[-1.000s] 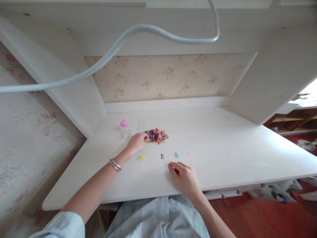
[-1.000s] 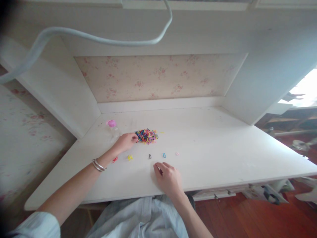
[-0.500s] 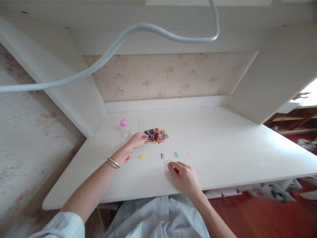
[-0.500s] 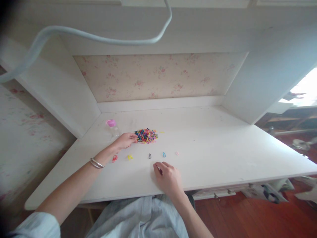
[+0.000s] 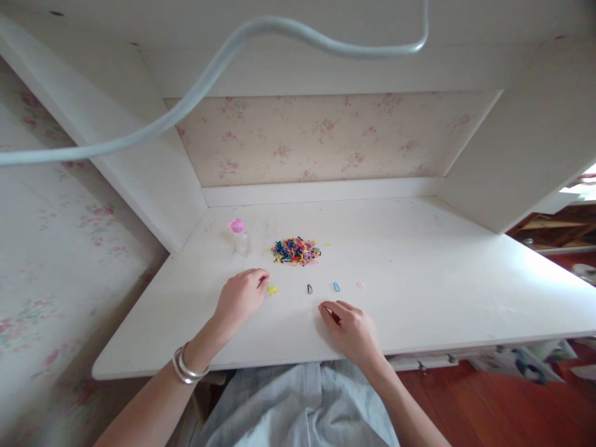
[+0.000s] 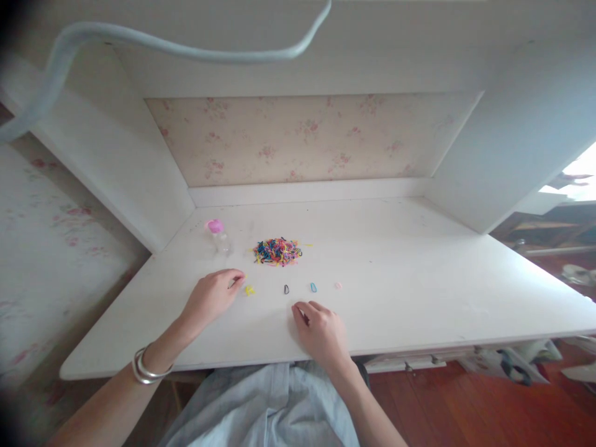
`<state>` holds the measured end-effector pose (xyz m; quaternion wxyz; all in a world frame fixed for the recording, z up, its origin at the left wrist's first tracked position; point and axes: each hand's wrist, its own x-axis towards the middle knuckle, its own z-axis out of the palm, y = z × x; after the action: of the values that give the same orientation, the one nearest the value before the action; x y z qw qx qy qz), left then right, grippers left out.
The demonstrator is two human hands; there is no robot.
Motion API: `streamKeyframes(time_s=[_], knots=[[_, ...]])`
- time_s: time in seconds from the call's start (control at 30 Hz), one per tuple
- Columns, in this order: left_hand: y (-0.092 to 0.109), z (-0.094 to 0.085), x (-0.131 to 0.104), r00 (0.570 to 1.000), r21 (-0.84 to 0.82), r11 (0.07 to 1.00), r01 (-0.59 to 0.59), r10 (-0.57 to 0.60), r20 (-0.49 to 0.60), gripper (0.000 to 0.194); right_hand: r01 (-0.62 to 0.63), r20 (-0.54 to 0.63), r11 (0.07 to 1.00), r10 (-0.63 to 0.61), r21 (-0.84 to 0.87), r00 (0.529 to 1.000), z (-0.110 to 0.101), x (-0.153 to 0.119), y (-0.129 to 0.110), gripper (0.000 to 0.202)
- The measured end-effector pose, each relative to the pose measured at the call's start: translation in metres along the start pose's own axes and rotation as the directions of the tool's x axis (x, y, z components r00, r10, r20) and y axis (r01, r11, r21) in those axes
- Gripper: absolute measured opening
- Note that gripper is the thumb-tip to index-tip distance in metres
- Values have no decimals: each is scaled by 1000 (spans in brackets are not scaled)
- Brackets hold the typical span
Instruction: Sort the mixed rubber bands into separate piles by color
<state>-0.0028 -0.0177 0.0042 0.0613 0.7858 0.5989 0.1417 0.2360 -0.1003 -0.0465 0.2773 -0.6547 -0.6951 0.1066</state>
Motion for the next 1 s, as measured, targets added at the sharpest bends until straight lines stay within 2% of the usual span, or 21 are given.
streamKeyframes(time_s=[0.13, 0.37, 0.53, 0.63, 0.83, 0.9, 1.0], knots=[[5, 10, -19, 1000, 81, 996, 21, -21, -3, 23, 1, 2, 1000, -1, -21, 1000, 1, 0, 0, 35], [5, 21, -21, 1000, 117, 993, 1, -1, 2, 21, 11, 17, 1000, -10, -22, 1000, 0, 0, -1, 33], [4, 18, -24, 1000, 77, 997, -7, 6, 14, 20, 10, 19, 1000, -10, -22, 1000, 0, 0, -2, 34], [1, 11, -28, 1000, 38, 999, -8, 9, -24, 20, 7, 19, 1000, -7, -1, 1000, 1, 0, -1, 34], [-14, 4, -51, 988, -97, 995, 8, -22, -150, 27, -7, 36, 997, 4, 83, 999, -6, 15, -11, 32], [-20, 7, -61, 990, -214, 977, 19, -49, -136, 28, 13, 52, 999, -16, 46, 999, -11, 27, -19, 31], [-24, 15, -73, 994, -424, 902, 78, -104, -38, 29, 8, 55, 996, -3, -85, 998, -16, 51, -26, 29]])
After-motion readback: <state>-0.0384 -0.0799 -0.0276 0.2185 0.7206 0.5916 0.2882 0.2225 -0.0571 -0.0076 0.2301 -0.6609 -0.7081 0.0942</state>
